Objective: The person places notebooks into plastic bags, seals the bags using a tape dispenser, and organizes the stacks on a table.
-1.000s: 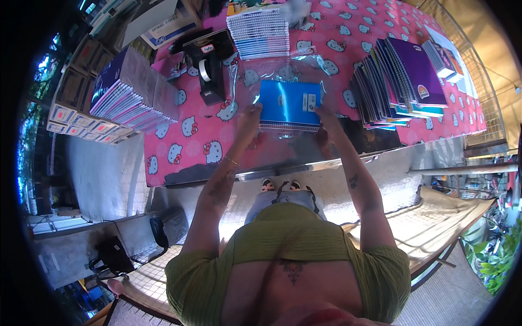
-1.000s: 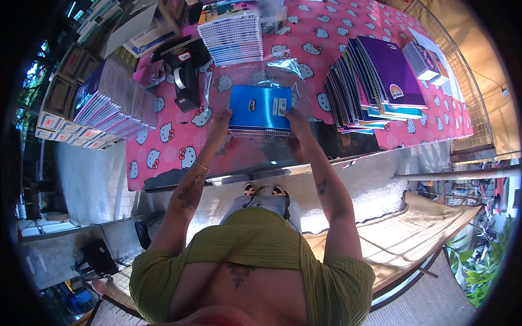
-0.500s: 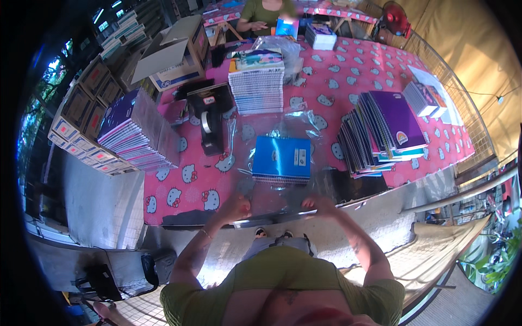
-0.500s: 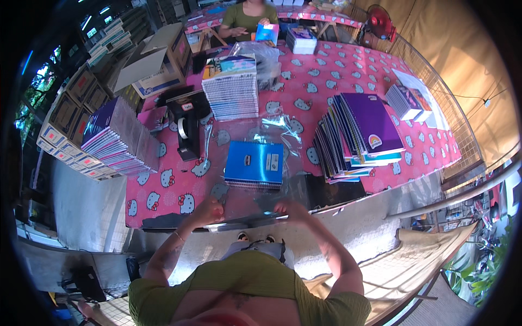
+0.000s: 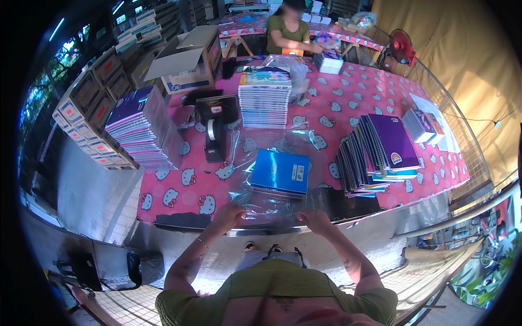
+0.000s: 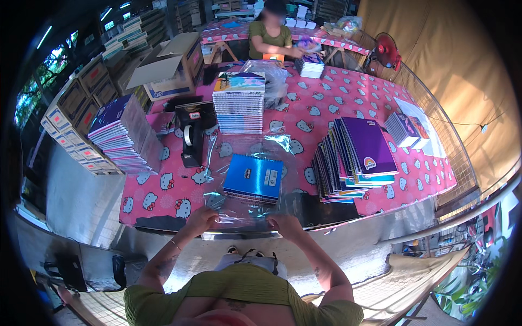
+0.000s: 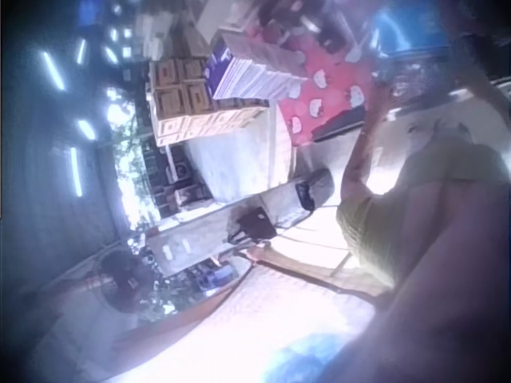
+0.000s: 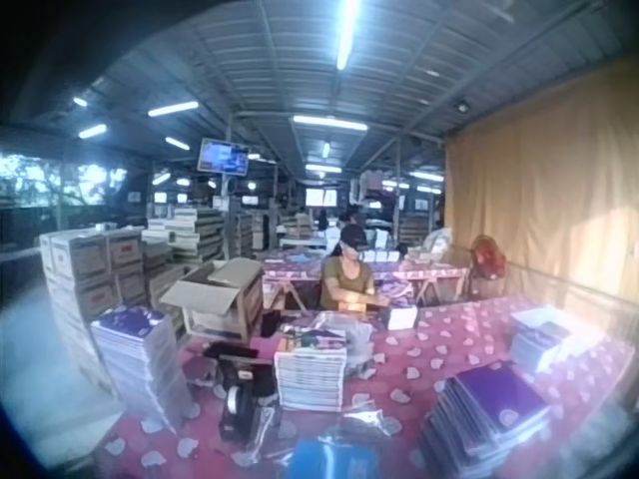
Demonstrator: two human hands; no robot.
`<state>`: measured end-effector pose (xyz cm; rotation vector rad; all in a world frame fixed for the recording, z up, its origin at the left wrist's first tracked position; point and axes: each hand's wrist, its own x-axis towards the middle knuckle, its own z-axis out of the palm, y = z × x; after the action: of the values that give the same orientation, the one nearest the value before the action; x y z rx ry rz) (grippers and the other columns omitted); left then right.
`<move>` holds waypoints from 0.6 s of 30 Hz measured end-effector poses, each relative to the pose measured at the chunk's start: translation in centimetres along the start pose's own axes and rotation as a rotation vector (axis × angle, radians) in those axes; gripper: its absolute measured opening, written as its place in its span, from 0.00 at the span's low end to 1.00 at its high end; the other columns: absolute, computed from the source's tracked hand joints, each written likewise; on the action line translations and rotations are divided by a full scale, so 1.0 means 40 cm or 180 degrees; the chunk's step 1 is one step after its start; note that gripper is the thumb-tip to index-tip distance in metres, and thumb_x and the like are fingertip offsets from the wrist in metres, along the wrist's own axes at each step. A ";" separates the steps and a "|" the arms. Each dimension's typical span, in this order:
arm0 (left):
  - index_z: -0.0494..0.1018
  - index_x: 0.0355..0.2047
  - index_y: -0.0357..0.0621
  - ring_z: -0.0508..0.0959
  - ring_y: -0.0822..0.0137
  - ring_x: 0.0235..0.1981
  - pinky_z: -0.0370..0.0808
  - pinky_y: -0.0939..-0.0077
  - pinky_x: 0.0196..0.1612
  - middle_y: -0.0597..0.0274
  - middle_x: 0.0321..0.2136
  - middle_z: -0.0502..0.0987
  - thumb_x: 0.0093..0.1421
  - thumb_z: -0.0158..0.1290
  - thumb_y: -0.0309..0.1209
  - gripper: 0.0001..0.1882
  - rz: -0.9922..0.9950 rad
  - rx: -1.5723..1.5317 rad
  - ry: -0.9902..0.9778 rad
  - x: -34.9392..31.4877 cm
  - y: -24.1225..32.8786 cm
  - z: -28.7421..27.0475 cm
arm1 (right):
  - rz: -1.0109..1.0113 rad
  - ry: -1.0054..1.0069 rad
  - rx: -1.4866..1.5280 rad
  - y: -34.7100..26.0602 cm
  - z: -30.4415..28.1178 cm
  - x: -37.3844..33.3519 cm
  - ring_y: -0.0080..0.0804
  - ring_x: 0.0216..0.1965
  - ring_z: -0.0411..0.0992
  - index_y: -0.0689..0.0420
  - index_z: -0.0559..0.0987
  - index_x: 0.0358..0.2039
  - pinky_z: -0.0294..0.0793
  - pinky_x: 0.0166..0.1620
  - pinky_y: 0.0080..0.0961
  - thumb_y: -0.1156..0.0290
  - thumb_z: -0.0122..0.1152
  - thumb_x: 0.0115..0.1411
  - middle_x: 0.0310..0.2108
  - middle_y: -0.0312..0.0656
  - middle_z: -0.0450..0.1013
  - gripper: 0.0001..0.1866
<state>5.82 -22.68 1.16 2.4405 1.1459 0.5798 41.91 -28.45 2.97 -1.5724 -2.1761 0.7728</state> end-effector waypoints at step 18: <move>0.70 0.43 0.44 0.73 0.52 0.45 0.68 0.54 0.48 0.53 0.42 0.73 0.57 0.57 0.31 0.14 0.0451 0.0217 0.0142 0.051 -0.022 -0.041 | 0.0540 -0.0310 0.0190 0.029 -0.002 0.005 0.44 0.40 0.79 0.54 0.80 0.43 0.76 0.42 0.37 0.62 0.62 0.61 0.38 0.45 0.80 0.13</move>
<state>5.61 -20.29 2.50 2.5949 1.0313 0.6500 42.76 -27.97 2.32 -1.7393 -2.0837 0.9757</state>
